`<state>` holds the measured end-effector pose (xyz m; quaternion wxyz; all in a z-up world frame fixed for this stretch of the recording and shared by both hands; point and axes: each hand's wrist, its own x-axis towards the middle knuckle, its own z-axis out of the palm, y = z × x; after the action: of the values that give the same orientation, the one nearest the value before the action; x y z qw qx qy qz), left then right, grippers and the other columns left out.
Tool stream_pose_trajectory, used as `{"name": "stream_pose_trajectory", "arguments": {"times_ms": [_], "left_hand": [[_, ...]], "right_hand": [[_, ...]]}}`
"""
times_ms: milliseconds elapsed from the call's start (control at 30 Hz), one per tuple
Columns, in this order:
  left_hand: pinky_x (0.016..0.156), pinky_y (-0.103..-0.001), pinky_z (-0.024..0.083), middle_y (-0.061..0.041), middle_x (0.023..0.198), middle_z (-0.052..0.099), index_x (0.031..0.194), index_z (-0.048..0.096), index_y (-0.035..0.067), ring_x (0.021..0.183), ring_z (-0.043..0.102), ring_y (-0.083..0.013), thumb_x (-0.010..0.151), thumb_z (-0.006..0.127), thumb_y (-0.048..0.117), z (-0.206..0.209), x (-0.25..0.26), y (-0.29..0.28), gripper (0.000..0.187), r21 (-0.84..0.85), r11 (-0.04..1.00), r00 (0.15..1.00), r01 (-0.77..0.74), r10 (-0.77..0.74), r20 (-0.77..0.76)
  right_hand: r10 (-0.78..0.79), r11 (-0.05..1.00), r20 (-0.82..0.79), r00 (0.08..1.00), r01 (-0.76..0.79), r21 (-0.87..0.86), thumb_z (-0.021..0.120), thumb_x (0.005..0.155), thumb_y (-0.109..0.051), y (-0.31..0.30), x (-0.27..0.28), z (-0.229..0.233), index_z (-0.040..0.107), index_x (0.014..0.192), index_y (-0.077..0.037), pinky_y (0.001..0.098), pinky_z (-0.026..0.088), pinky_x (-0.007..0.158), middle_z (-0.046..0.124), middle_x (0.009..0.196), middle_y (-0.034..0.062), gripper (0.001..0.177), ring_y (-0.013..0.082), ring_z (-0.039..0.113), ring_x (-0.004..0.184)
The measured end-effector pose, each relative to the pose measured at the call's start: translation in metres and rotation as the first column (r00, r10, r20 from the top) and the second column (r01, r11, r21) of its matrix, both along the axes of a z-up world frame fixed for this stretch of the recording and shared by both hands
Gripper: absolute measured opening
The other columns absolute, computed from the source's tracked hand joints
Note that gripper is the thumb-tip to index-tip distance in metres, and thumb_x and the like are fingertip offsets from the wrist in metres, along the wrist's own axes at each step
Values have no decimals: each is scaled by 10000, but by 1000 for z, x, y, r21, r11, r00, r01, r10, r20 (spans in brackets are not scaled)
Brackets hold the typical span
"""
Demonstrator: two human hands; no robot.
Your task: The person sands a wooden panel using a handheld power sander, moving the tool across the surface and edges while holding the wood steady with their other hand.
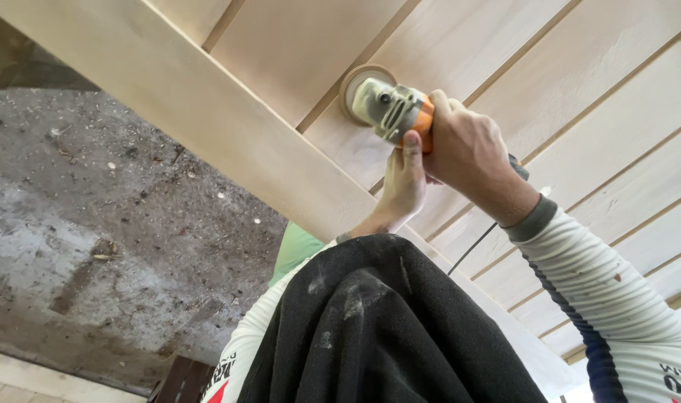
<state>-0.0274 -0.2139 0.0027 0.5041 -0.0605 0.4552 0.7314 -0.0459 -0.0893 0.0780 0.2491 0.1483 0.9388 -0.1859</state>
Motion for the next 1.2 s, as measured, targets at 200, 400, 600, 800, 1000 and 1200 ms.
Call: {"name": "stream_pose_trajectory", "arguments": {"times_ms": [200,400,600,800,1000,1200], "left_hand": [[705,-357,709,-320,1222,590,1508,256,-90,920,759,-331,904,250,815,0,-20,58,1088,25,997,997,76,-76,-18],[645,-367,718,-324,1150,654,1430,370,-128,854,792,-347,897,289,806,6,-36,112,1079,-22,985,985,172,-172,-10],[489,-343,671,-210,724,767,1171,625,-127,575,819,-284,927,317,819,-7,-51,177,1025,-112,951,954,288,-295,-50],[465,-306,659,-133,684,764,988,664,-52,565,737,-194,902,209,703,-51,-51,259,886,-91,921,855,378,-385,-347],[456,-281,654,-71,735,759,984,671,24,535,741,-160,854,232,650,-60,-55,294,776,-203,837,686,509,-536,-492],[404,-327,653,-122,660,757,908,756,-1,486,760,-216,859,302,738,-5,-69,235,869,-259,738,725,623,-669,-162]], "right_hand": [[21,998,-110,994,-14,68,822,935,-263,52,0,-7,573,1070,75,319,550,443,657,801,123,441,207,635,545],[-18,992,-122,992,33,121,820,985,-234,102,2,1,573,1127,76,339,579,533,665,807,132,421,239,681,612],[-61,992,-281,958,89,88,793,1006,-107,145,-9,8,637,1174,93,372,581,596,703,788,167,304,298,707,664],[-85,975,-262,961,135,177,799,979,-92,197,0,2,677,1078,39,397,583,658,721,860,175,205,324,724,765],[-295,913,-256,920,351,208,824,973,-160,231,37,-15,603,1161,41,436,579,677,721,922,205,353,367,719,823],[-424,878,-266,866,465,115,849,968,-228,185,52,-25,530,1243,42,476,574,696,721,984,235,501,410,713,880]]}}
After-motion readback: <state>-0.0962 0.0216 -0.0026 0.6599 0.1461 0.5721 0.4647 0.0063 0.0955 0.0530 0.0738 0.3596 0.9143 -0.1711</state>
